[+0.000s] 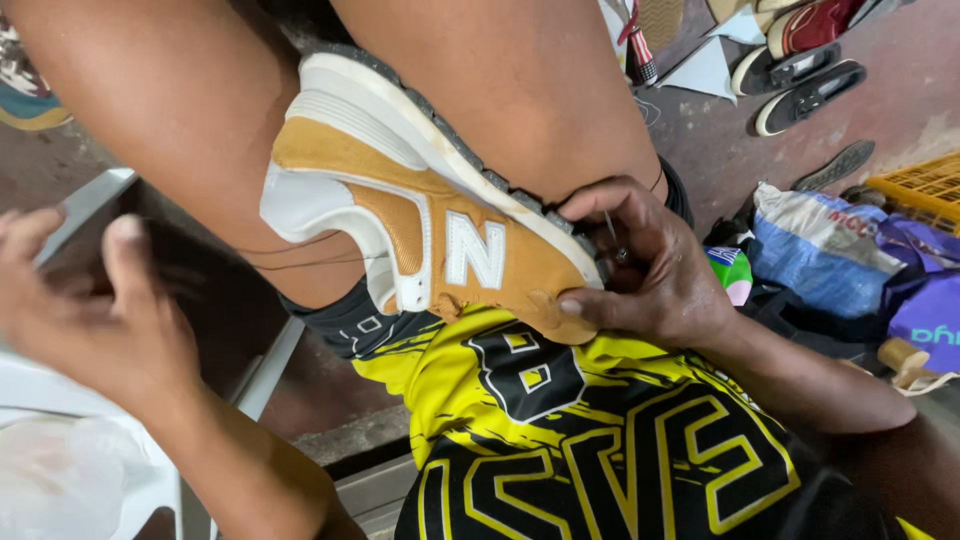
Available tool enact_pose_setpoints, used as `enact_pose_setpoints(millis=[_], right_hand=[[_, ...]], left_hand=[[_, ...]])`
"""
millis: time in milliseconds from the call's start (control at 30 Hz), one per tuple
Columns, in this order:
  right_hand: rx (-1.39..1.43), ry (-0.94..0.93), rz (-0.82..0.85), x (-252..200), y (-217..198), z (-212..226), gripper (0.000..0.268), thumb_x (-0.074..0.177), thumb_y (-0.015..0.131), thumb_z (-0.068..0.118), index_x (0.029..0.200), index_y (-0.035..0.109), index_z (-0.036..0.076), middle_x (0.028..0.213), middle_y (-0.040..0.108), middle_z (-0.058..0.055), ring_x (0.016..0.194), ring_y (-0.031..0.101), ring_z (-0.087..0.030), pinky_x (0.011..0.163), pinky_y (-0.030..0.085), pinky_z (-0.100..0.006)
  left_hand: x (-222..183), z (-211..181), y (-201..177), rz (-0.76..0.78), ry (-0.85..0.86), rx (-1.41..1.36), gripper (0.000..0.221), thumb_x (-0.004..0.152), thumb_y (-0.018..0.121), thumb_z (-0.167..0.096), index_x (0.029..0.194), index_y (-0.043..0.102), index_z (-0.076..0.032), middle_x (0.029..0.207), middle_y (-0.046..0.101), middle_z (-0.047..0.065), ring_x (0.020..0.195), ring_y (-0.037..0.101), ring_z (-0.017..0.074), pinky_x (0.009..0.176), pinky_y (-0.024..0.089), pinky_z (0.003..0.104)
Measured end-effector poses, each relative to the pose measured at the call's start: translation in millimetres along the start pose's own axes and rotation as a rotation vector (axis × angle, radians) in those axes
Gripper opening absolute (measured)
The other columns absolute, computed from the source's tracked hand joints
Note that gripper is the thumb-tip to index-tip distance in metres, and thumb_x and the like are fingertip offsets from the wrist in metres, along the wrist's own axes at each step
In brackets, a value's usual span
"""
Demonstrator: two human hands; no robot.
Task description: The person stitches the sole of a shoe by hand using a needle and thread, pulling the thread through the sole repeatedly to secure it.
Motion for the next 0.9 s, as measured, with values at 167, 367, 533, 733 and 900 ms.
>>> enact_pose_setpoints(millis=[167, 367, 533, 733, 900], right_hand=[[-0.149, -0.013, 0.082, 0.9, -14.5, -0.6, 0.067, 0.083, 0.084, -0.002, 0.139, 0.048, 0.005, 0.1, 0.059, 0.0, 0.087, 0.053, -0.004, 0.074, 0.044, -0.019], [-0.564, 0.17, 0.217, 8.4, -34.8, 28.0, 0.081, 0.083, 0.083, 0.022, 0.15, 0.037, 0.014, 0.068, 0.053, 0.0, 0.055, 0.043, -0.008, 0.055, 0.038, -0.023], [-1.1, 0.47, 0.42, 19.9, -59.5, 57.4, 0.113, 0.081, 0.077, 0.061, 0.167, 0.009, 0.033, 0.075, 0.064, -0.013, 0.055, 0.062, -0.021, 0.058, 0.06, -0.038], [-1.347, 0.369, 0.679, 21.6, -102.6, 67.1, 0.105, 0.086, 0.061, 0.066, 0.166, 0.002, 0.033, 0.088, 0.075, -0.004, 0.062, 0.071, -0.015, 0.066, 0.063, -0.037], [-1.079, -0.2, 0.477, 27.5, -92.8, 35.2, 0.086, 0.082, 0.068, 0.062, 0.156, 0.041, 0.027, 0.129, 0.068, -0.02, 0.065, 0.072, -0.02, 0.046, 0.057, -0.038]], left_hand=[[-26.6, -121.7, 28.8, 0.362, 0.466, 0.222, 0.007, 0.104, 0.067, 0.002, 0.107, 0.072, -0.002, 0.109, 0.071, 0.01, 0.088, 0.068, 0.0285, 0.075, 0.055, 0.038], [-0.8, -132.1, 80.1, 1.101, 0.242, 0.393, 0.027, 0.077, 0.079, -0.026, 0.095, 0.077, -0.006, 0.091, 0.073, 0.019, 0.088, 0.067, 0.0408, 0.08, 0.052, 0.049], [1.0, -124.8, 80.6, 1.117, 0.049, 0.298, 0.043, 0.07, 0.082, -0.032, 0.102, 0.076, -0.004, 0.101, 0.074, 0.022, 0.098, 0.067, 0.0454, 0.085, 0.05, 0.05], [-13.1, -108.7, 84.6, 0.959, -0.051, 0.167, 0.062, 0.069, 0.085, -0.03, 0.116, 0.064, 0.004, 0.116, 0.07, 0.023, 0.106, 0.067, 0.0407, 0.092, 0.051, 0.044], [-29.8, -98.8, 79.9, 0.849, -0.207, -0.01, 0.051, 0.072, 0.085, -0.019, 0.116, 0.067, 0.0, 0.116, 0.072, 0.016, 0.105, 0.068, 0.0286, 0.096, 0.052, 0.038]])
Point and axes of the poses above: each hand's wrist, its own x-axis towards the middle knuckle, its own y-axis out of the palm, z = x × y, the point moved 1 cm from there along x, towards the middle knuckle
